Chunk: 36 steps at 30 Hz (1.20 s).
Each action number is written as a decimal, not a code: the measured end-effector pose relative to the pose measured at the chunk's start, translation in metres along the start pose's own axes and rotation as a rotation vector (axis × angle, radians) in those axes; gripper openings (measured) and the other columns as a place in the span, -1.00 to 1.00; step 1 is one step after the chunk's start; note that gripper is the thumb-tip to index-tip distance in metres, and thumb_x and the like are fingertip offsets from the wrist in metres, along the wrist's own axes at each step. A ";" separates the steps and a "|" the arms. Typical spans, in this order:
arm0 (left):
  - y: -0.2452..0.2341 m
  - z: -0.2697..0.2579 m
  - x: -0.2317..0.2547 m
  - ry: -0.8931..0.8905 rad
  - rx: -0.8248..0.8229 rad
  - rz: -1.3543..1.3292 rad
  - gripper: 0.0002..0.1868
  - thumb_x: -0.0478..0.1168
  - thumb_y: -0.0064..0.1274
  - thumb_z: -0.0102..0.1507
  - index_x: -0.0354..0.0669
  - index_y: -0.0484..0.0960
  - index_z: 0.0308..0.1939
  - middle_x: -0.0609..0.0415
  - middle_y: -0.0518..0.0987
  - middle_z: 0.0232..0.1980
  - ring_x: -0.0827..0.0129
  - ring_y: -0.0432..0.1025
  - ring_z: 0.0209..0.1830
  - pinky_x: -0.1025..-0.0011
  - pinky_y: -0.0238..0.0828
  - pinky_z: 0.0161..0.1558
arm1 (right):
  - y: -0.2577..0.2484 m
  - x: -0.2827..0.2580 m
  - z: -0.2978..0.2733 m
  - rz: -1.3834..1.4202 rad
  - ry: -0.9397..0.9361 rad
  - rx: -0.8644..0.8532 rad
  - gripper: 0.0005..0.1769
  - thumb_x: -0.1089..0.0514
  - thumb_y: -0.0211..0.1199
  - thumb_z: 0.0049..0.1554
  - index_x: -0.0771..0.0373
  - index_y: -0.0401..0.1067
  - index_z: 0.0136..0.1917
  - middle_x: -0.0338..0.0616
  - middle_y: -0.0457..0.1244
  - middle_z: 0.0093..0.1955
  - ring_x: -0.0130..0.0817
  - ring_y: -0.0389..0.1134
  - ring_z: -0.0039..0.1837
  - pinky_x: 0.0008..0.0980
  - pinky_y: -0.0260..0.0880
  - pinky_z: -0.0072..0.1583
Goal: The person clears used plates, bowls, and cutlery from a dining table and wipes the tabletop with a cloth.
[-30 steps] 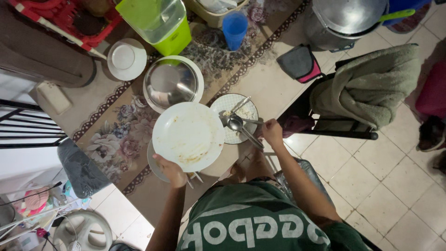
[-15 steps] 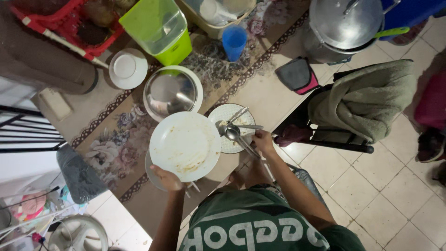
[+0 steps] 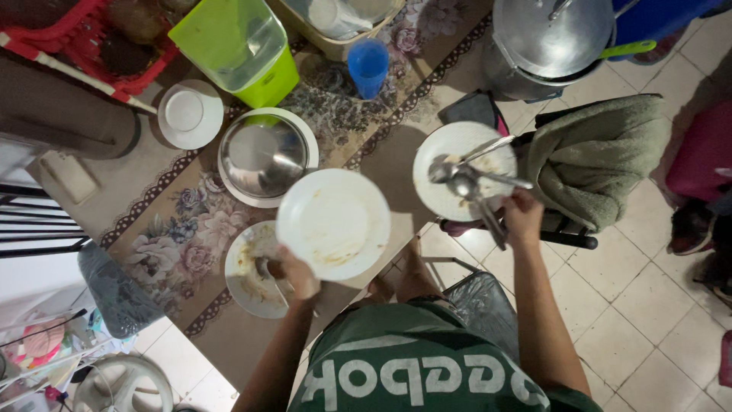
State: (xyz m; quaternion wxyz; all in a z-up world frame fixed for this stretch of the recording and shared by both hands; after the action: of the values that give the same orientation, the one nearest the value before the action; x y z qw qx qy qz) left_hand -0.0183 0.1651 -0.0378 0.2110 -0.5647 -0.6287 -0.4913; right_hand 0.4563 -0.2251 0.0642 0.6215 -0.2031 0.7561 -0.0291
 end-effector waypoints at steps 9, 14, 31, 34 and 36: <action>0.129 0.051 -0.087 -0.125 0.126 0.071 -0.13 0.36 -0.32 0.39 -0.45 0.47 0.30 -0.03 0.56 0.28 0.25 0.41 0.21 0.32 0.27 0.29 | -0.028 -0.028 0.004 0.237 0.007 0.054 -0.98 0.43 0.25 0.23 0.43 0.44 -0.07 -0.13 0.34 -0.16 -0.44 0.35 -0.18 -0.45 0.35 -0.14; 0.163 0.061 -0.097 -0.106 0.142 0.059 -0.08 0.40 -0.38 0.37 -0.44 0.44 0.32 -0.07 0.55 0.30 0.23 0.44 0.23 0.35 0.28 0.28 | -0.018 -0.022 -0.002 0.357 0.044 0.003 -0.97 0.41 0.24 0.18 0.37 0.43 -0.10 -0.20 0.37 -0.17 -0.48 0.39 -0.19 -0.47 0.42 -0.14; -0.120 -0.031 0.118 0.445 0.651 0.584 -0.61 -0.16 -0.19 0.40 -0.17 0.37 0.29 0.09 0.44 0.06 0.26 0.35 -0.04 0.27 0.29 -0.06 | 0.053 -0.020 -0.024 0.327 0.105 -0.133 -0.98 0.37 0.24 0.19 0.38 0.42 -0.09 -0.09 0.35 -0.26 -0.37 0.38 -0.35 -0.40 0.37 -0.33; -0.173 -0.051 0.151 0.296 0.785 0.892 -0.57 0.03 -0.24 0.44 -0.16 0.43 0.24 0.10 0.49 -0.02 0.24 0.39 -0.10 0.27 0.34 -0.14 | 0.058 -0.014 -0.029 0.339 0.158 -0.129 -0.99 0.36 0.22 0.19 0.37 0.43 -0.09 -0.10 0.36 -0.25 -0.37 0.38 -0.36 -0.38 0.37 -0.34; -0.184 -0.036 0.124 -0.016 0.569 0.813 -0.50 0.15 -0.27 0.46 -0.15 0.46 0.20 0.10 0.51 -0.08 0.23 0.42 -0.14 0.27 0.37 -0.19 | 0.064 -0.010 -0.027 0.339 0.188 -0.132 -0.99 0.36 0.22 0.19 0.36 0.44 -0.08 -0.10 0.36 -0.25 -0.37 0.38 -0.36 -0.38 0.34 -0.37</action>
State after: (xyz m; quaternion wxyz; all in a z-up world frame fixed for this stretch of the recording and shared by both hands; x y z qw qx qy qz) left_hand -0.2318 0.2184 0.0096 0.5265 -0.6879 -0.4683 -0.1741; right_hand 0.4147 -0.1692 0.0608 0.5296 -0.1095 0.8344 0.1067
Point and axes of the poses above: each hand's wrist, its own z-axis towards the middle knuckle, its own y-axis out of the palm, x = y × z, the point moved 10 cm from there along z, towards the middle knuckle
